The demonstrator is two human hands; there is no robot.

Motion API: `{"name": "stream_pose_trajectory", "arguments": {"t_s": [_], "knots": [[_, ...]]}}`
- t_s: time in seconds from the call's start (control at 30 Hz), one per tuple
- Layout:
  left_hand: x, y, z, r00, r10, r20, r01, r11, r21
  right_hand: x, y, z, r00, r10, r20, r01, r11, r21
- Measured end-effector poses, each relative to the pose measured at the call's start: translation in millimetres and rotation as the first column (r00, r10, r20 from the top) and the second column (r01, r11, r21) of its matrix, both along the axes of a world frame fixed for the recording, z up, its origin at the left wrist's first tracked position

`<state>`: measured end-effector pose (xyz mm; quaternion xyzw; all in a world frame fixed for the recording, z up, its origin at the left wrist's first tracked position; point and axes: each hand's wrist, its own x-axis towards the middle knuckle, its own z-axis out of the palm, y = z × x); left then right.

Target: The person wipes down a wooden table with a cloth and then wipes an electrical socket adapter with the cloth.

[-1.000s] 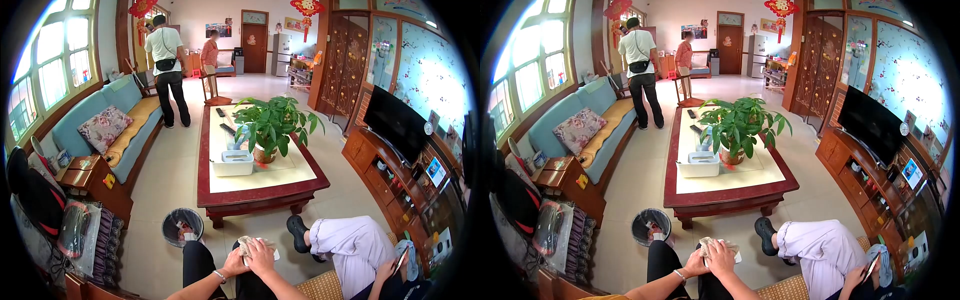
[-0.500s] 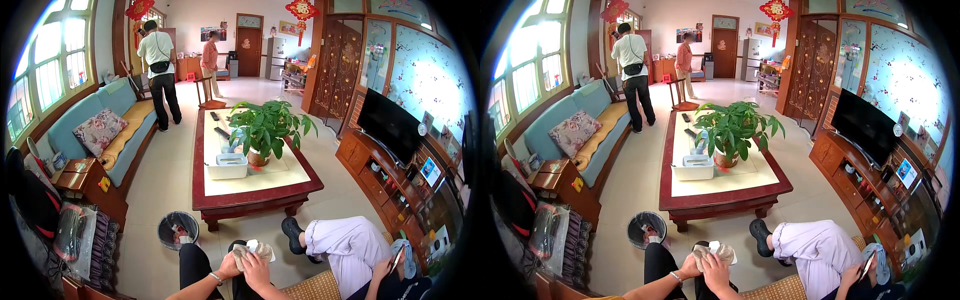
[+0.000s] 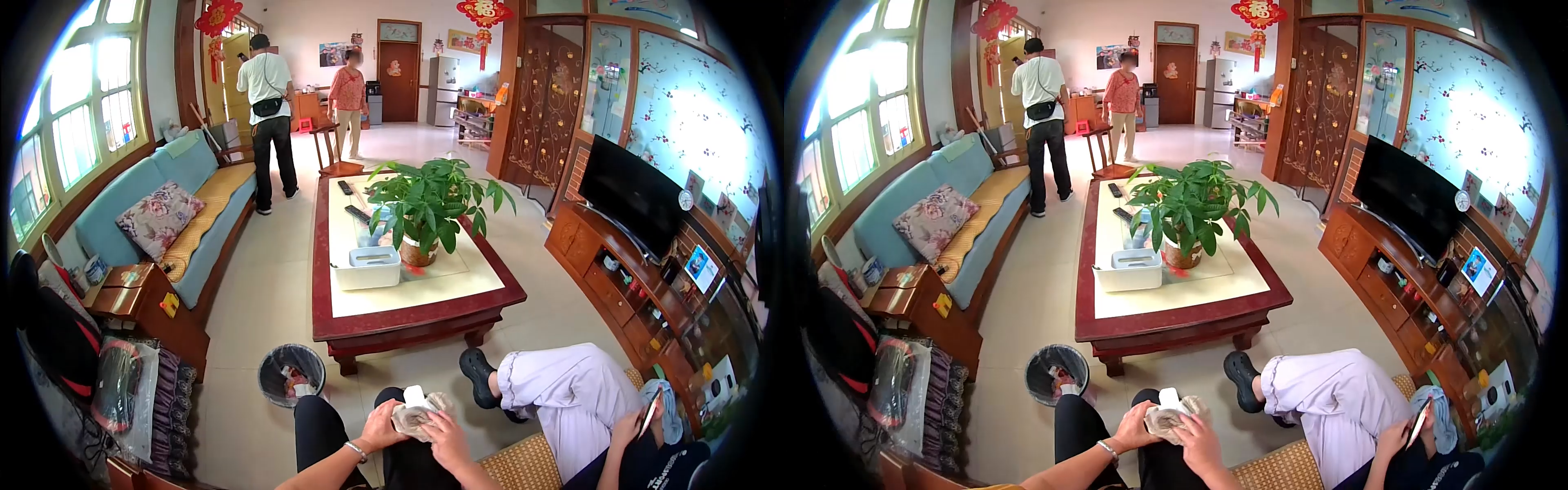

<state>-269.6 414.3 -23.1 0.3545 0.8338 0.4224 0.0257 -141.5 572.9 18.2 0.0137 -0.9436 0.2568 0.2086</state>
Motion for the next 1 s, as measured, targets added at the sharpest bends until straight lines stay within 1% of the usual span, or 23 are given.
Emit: {"name": "stream_pose_trajectory", "arguments": {"t_s": [0.07,0.1,0.13,0.17,0.2,0.23,0.27,0.3,0.33,0.4,0.43,0.47,0.53,0.6,0.63,0.67,0.73,0.77,0.8,0.9,0.93,0.97,1.0], "knots": [[3,0,22,1.0,-0.005,0.023,0.006,1.0,-0.023,6,12,1,0.999,-0.034,0.025,0.034,0.999,0.007],[1,0,18,0.988,-0.021,0.154,0.037,0.994,-0.106,8,19,-1,0.995,-0.09,0.036,0.092,0.995,-0.043],[-1,0,13,0.988,-0.022,0.154,0.039,0.994,-0.104,10,24,-3,0.988,-0.146,0.05,0.15,0.984,-0.093],[-1,0,8,0.99,-0.013,0.137,0.026,0.995,-0.1,12,29,-6,0.97,-0.214,0.117,0.235,0.949,-0.212],[0,0,11,0.993,-0.002,0.12,0.013,0.996,-0.093,11,33,-5,0.97,-0.214,0.119,0.235,0.949,-0.21],[1,1,15,0.993,0.0,0.121,0.011,0.996,-0.091,7,38,-3,0.936,-0.298,0.189,0.349,0.867,-0.356],[2,1,19,0.989,-0.007,0.149,0.021,0.996,-0.091,3,43,-1,0.891,-0.364,0.27,0.453,0.749,-0.483],[3,1,24,0.984,-0.013,0.178,0.03,0.995,-0.092,-1,42,7,0.915,-0.366,0.17,0.401,0.781,-0.478],[2,1,21,0.984,-0.009,0.179,0.026,0.995,-0.094,-5,40,18,0.916,-0.361,0.172,0.398,0.782,-0.479],[3,3,13,0.996,-0.01,0.089,0.015,0.998,-0.057,-15,30,35,0.945,-0.314,0.088,0.318,0.829,-0.46],[4,3,12,0.996,-0.016,0.088,0.021,0.998,-0.055,-21,22,38,0.95,-0.312,-0.013,0.287,0.89,-0.355],[4,3,12,0.996,-0.01,0.087,0.015,0.998,-0.059,-28,13,45,0.96,-0.273,-0.062,0.243,0.922,-0.3],[3,5,8,0.997,-0.006,0.082,0.011,0.998,-0.06,-45,5,37,0.982,-0.125,-0.143,0.094,0.974,-0.205],[-1,5,1,0.998,-0.031,0.062,0.032,1.0,-0.002,-55,-2,30,0.999,0.029,-0.014,-0.028,0.996,0.081],[-6,3,-2,0.995,-0.097,-0.011,0.097,0.995,-0.013,-63,-7,18,0.994,0.072,0.077,-0.08,0.99,0.112],[-8,2,-5,0.995,-0.096,-0.014,0.096,0.995,-0.017,-67,-7,7,0.995,0.073,0.074,-0.081,0.991,0.108],[-5,1,-2,0.999,-0.025,0.043,0.025,1.0,0.001,-72,-10,12,0.964,0.044,0.264,-0.059,0.997,0.048],[-4,0,-5,0.999,0.001,0.032,-0.001,1.0,0.005,-73,-11,15,0.953,0.044,0.3,-0.046,0.999,-0.003],[-3,0,-2,0.999,0.001,0.039,-0.001,1.0,0.004,-72,-12,13,0.951,0.044,0.307,-0.045,0.999,-0.004],[-2,-1,7,0.997,-0.054,0.063,0.054,0.999,-0.002,-63,-20,11,0.978,-0.011,0.209,-0.013,0.993,0.115],[-4,0,-2,0.997,-0.055,0.062,0.055,0.998,0.001,-62,-20,8,0.978,-0.013,0.208,-0.012,0.993,0.118],[-6,1,-17,0.998,-0.049,0.038,0.049,0.999,0.003,-60,-21,2,0.987,-0.014,0.161,-0.007,0.991,0.132],[-5,0,-19,0.999,-0.044,0.016,0.044,0.999,0.003,-57,-24,2,0.993,-0.016,0.117,-0.001,0.99,0.142]]}}
